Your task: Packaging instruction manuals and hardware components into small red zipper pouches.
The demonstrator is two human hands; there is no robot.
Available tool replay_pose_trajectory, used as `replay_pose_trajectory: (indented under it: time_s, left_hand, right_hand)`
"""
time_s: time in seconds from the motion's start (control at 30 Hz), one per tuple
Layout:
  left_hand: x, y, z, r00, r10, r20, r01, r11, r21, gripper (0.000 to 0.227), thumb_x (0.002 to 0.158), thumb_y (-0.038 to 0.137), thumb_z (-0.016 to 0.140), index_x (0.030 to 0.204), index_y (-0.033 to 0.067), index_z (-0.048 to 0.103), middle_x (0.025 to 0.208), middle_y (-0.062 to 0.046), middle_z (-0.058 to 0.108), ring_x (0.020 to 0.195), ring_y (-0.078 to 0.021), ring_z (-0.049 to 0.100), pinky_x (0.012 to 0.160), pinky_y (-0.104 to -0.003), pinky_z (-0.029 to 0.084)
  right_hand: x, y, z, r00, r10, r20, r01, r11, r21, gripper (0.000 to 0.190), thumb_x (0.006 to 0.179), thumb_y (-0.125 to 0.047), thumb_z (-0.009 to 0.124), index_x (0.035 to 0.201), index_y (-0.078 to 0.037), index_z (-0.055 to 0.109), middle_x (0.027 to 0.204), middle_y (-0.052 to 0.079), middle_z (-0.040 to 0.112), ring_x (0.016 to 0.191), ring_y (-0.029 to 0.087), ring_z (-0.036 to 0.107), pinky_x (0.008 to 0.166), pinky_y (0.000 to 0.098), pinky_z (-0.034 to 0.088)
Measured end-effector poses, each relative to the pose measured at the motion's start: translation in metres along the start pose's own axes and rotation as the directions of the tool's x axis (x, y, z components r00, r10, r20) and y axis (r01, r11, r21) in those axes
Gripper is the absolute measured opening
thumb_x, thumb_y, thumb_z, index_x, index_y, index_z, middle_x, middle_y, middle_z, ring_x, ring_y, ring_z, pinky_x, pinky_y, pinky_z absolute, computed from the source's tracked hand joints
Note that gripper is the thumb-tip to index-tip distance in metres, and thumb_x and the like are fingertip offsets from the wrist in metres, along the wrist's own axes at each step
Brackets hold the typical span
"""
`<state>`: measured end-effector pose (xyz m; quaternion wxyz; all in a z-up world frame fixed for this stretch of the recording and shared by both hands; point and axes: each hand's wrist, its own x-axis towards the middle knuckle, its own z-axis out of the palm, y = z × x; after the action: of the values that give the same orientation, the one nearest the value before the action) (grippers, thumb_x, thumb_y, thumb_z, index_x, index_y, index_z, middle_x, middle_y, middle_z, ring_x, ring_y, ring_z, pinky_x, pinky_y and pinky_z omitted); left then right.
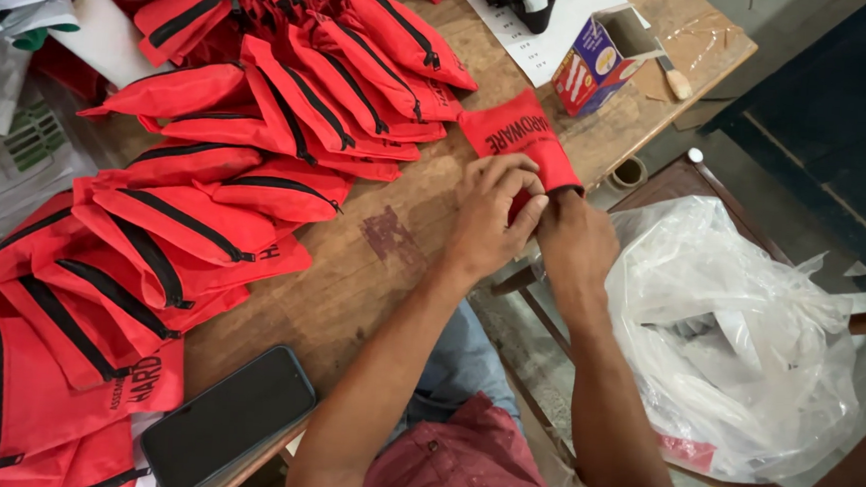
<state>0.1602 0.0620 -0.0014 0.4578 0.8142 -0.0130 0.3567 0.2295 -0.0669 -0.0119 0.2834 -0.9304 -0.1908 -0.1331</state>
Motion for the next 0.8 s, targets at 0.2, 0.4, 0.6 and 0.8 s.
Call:
replay_pose_trajectory:
  time_s: [0.2,0.4,0.6,0.8]
  left_hand:
    - [-0.001,-0.002,0.003,0.999,-0.014,-0.049,0.021,0.990,0.141,0.051,0.079,0.004,0.068,0.129,0.0132,0.064,0.133,-0.009,0.055,0.127,-0.0359,0.047,0.112,-0.051,0.038]
    - [-0.007,-0.001,0.004,0.997,-0.043,-0.061,0.055,0.979,0.198,0.051,0.075,0.000,0.068,0.122,0.0196,0.067,0.137,-0.009,0.053,0.129,-0.0368,0.045,0.114,-0.048,0.040]
    - [-0.020,0.006,-0.013,0.967,-0.156,-0.201,0.149,0.988,-0.047,0.066,0.070,-0.002,0.068,0.134,0.0087,0.056,0.135,-0.020,0.046,0.116,-0.0313,0.055,0.091,-0.038,0.055]
    - [-0.030,-0.003,-0.011,0.888,-0.443,-0.120,0.403,0.878,-0.260,0.050,0.090,0.003,0.075,0.135,0.0054,0.054,0.101,-0.011,0.076,0.084,-0.0164,0.077,0.073,-0.029,0.063]
  right_hand:
    - [0.000,-0.006,-0.041,0.954,-0.140,0.263,0.139,0.990,0.024,0.036,0.098,-0.031,0.065,0.124,-0.006,0.060,0.081,0.025,0.069,0.077,0.050,0.064,0.065,0.0596,0.047]
    - [-0.009,0.026,-0.032,0.929,-0.361,0.080,0.341,0.920,0.193,0.038,0.094,-0.011,0.070,0.128,-0.004,0.055,0.086,0.024,0.067,0.076,0.044,0.067,0.066,0.0517,0.049]
    - [-0.016,-0.007,-0.044,0.991,-0.113,0.067,0.075,0.908,0.412,0.031,0.097,-0.001,0.064,0.126,0.000,0.052,0.075,0.016,0.061,0.063,0.032,0.062,0.061,0.0413,0.047]
    - [-0.012,-0.041,-0.059,0.896,-0.443,-0.030,0.417,0.814,0.405,0.034,0.094,0.004,0.066,0.127,-0.005,0.064,0.106,0.019,0.063,0.085,0.033,0.068,0.072,0.0395,0.055]
